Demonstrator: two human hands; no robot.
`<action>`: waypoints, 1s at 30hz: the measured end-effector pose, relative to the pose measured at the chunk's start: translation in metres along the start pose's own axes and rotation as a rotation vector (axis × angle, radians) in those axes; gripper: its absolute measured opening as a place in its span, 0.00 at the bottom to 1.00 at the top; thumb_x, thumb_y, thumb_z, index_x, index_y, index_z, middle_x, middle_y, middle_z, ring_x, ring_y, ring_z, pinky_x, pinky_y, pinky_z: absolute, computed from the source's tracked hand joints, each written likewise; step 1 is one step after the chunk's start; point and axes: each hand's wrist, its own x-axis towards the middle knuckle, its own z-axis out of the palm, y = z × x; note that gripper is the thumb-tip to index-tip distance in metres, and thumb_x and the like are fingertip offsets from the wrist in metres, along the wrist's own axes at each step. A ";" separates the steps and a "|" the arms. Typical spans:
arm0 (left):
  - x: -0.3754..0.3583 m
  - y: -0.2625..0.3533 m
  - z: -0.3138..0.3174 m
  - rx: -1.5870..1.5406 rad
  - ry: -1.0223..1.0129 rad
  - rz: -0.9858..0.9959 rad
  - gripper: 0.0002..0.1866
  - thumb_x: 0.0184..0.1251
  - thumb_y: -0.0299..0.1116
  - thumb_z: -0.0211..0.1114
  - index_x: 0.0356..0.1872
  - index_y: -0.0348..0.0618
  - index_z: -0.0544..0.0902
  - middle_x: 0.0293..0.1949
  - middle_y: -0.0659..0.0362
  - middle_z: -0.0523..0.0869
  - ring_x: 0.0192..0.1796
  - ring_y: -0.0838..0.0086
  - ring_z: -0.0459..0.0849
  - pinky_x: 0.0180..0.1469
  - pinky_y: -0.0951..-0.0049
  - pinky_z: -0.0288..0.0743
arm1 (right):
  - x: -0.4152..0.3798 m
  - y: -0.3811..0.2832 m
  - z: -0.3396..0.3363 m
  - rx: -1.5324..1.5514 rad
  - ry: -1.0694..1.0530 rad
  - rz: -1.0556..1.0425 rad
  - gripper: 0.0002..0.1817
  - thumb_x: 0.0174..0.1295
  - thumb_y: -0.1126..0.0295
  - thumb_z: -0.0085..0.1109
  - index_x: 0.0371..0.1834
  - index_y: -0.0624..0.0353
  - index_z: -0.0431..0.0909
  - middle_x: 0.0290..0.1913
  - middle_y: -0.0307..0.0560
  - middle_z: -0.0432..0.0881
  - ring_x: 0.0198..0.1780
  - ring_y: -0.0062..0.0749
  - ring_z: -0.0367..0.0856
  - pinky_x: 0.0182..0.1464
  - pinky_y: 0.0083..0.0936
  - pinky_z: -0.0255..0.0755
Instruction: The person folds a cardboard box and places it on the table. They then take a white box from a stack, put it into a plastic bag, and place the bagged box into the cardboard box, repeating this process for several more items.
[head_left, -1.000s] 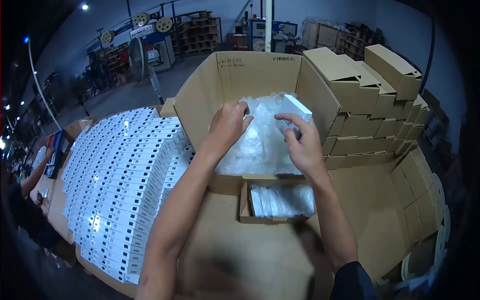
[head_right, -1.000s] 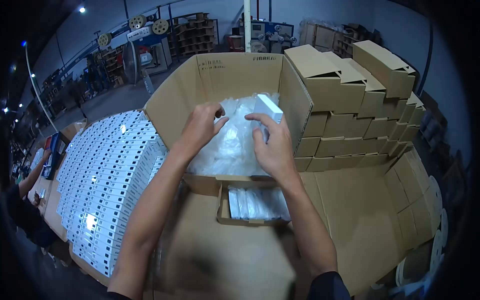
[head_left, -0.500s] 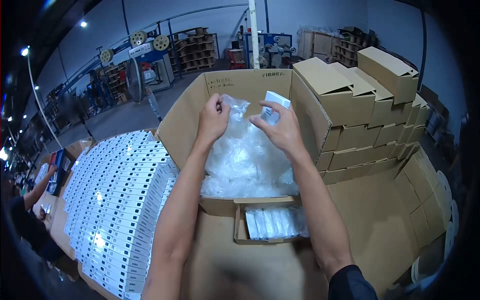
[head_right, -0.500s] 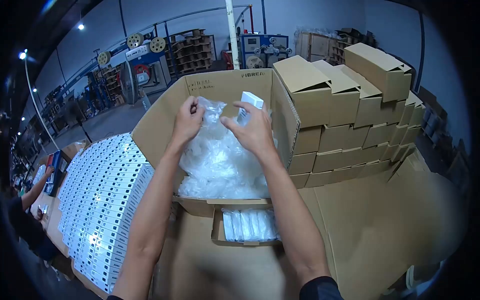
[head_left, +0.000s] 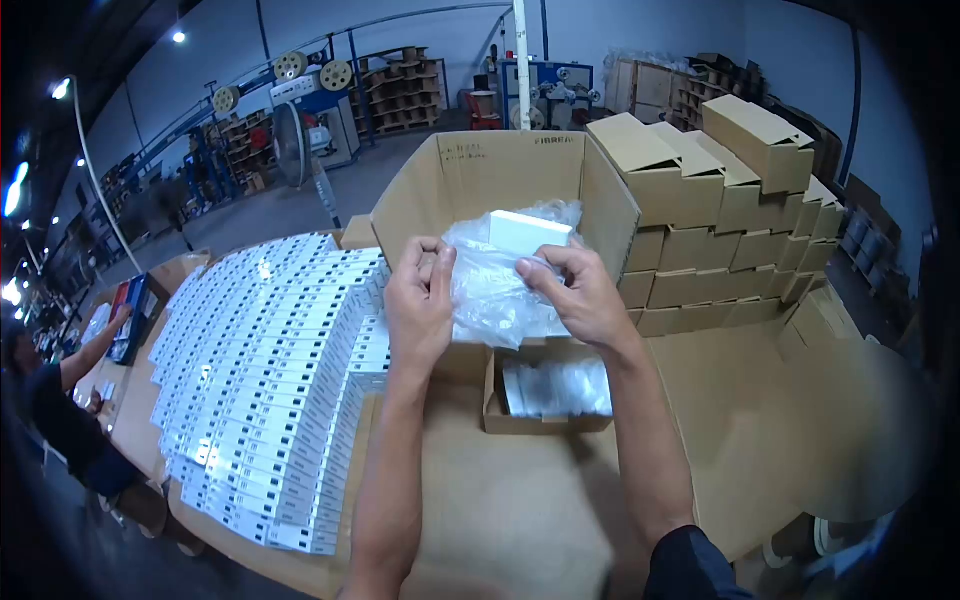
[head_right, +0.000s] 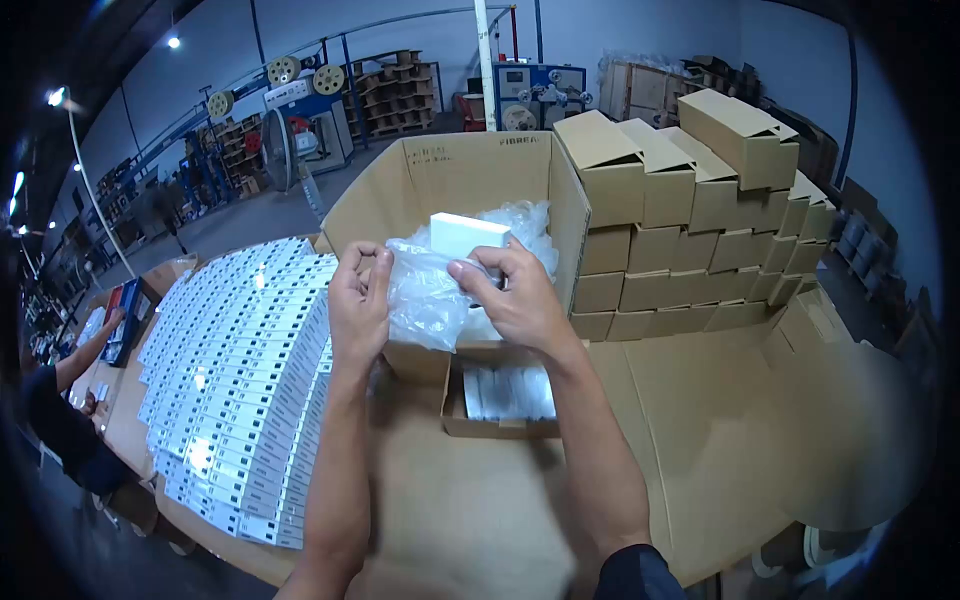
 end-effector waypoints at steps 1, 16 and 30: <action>-0.015 0.003 -0.008 -0.087 -0.043 -0.040 0.07 0.82 0.33 0.61 0.46 0.40 0.77 0.20 0.69 0.78 0.23 0.89 0.71 0.26 0.79 0.60 | -0.015 -0.008 -0.003 0.048 -0.015 0.052 0.21 0.74 0.58 0.63 0.24 0.59 0.80 0.20 0.36 0.75 0.29 0.25 0.64 0.70 0.36 0.62; -0.207 0.043 -0.064 -0.055 -0.164 0.015 0.10 0.67 0.31 0.74 0.46 0.40 0.86 0.39 0.57 0.84 0.46 0.72 0.82 0.44 0.70 0.76 | -0.204 -0.055 0.019 0.898 0.172 0.581 0.22 0.80 0.56 0.57 0.43 0.69 0.86 0.40 0.46 0.88 0.36 0.24 0.85 0.42 0.23 0.78; -0.272 0.027 -0.049 0.091 -0.077 -0.264 0.10 0.76 0.32 0.69 0.45 0.33 0.87 0.26 0.62 0.85 0.29 0.85 0.77 0.32 0.78 0.72 | -0.286 -0.064 0.052 0.550 -0.050 0.485 0.40 0.46 0.57 0.89 0.60 0.69 0.83 0.64 0.48 0.69 0.65 0.36 0.73 0.65 0.31 0.72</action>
